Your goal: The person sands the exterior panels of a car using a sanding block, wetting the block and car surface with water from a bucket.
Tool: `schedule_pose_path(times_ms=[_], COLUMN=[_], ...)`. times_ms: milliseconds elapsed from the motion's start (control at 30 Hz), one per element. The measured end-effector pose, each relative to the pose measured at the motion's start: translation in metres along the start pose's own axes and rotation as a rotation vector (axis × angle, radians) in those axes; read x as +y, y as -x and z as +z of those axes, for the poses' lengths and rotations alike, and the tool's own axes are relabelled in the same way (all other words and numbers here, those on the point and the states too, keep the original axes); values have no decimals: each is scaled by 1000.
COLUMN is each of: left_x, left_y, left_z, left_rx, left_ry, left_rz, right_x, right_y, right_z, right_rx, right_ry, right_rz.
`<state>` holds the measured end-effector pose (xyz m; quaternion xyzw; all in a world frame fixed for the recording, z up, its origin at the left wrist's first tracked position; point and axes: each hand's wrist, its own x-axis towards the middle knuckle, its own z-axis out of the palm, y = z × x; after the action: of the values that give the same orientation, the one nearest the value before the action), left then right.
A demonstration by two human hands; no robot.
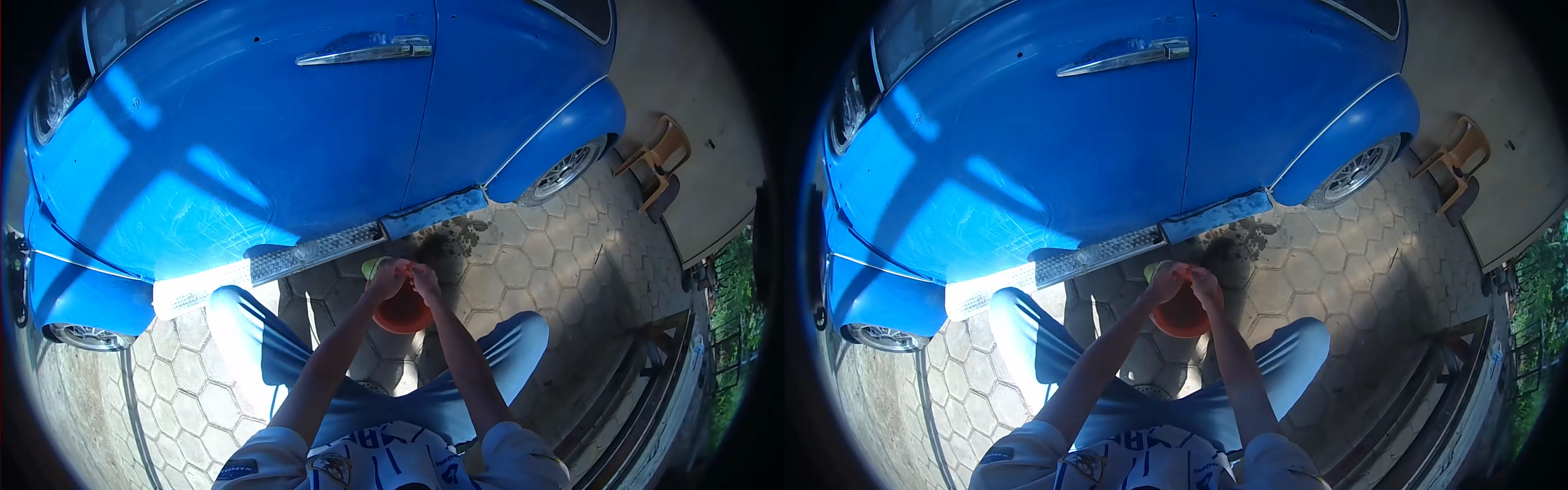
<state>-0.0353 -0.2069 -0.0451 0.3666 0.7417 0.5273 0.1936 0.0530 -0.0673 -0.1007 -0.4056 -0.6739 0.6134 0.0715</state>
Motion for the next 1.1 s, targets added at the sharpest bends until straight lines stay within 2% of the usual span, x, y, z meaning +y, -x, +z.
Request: schedule_pose_path(times_ms=[33, 100, 167, 200, 267, 300, 333, 367, 400, 467, 567, 667, 767, 833, 900, 1033, 1067, 1100], left_x=[-14, -56, -76, -91, -137, -183, -208, -209, -212, -172, -154, -161, -157, -157, -157, -151, -129, -111], left_y=[5, 12, 21, 22, 39, 46, 39, 40, 45, 48, 50, 49, 13, 5, 3, 32, -5, -29], left_z=[7, 24, 37, 46, 68, 94, 113, 98, 115, 89, 88, 82, 89, 81, 78, 65, 59, 42], left_rx=[7, -37, -35, -35, -37, -47, -81, -118, -113, -248, -308, -284, -294, -299, -301, -347, -363, -381], left_ry=[-2, -219, -305, -308, -217, -217, 95, 406, 407, -294, -410, -453, -516, -559, -594, -639, -649, -658], left_rz=[15, 211, 3, 17, 87, 78, -35, -141, -132, -149, -167, -149, -95, -48, -3, 53, 60, 59], right_x=[-7, -18, 29, 48, 87, 99, 92, 89, 98, 119, 92, 116, 131, 161, 156, 82, 44, 45], right_y=[11, 34, 14, 3, 2, 22, 33, 34, 32, 19, 25, 7, 2, -11, -29, -54, -66, -41], right_z=[-1, -4, 2, 5, 18, 21, 21, 22, 23, 25, 20, 25, 30, 37, 37, 10, 10, 18], right_rx=[3, -227, -179, -170, -72, -74, -84, -89, -86, -132, -221, -214, -222, -250, -276, -353, -373, -396], right_ry=[0, 180, 368, 364, 500, 495, 536, 575, 579, 554, 619, 658, 778, 895, 1020, 651, 554, 456], right_rz=[-16, 137, 12, 3, -105, -93, -110, -131, -140, -196, -120, -91, -92, -182, -270, 158, 268, 383])
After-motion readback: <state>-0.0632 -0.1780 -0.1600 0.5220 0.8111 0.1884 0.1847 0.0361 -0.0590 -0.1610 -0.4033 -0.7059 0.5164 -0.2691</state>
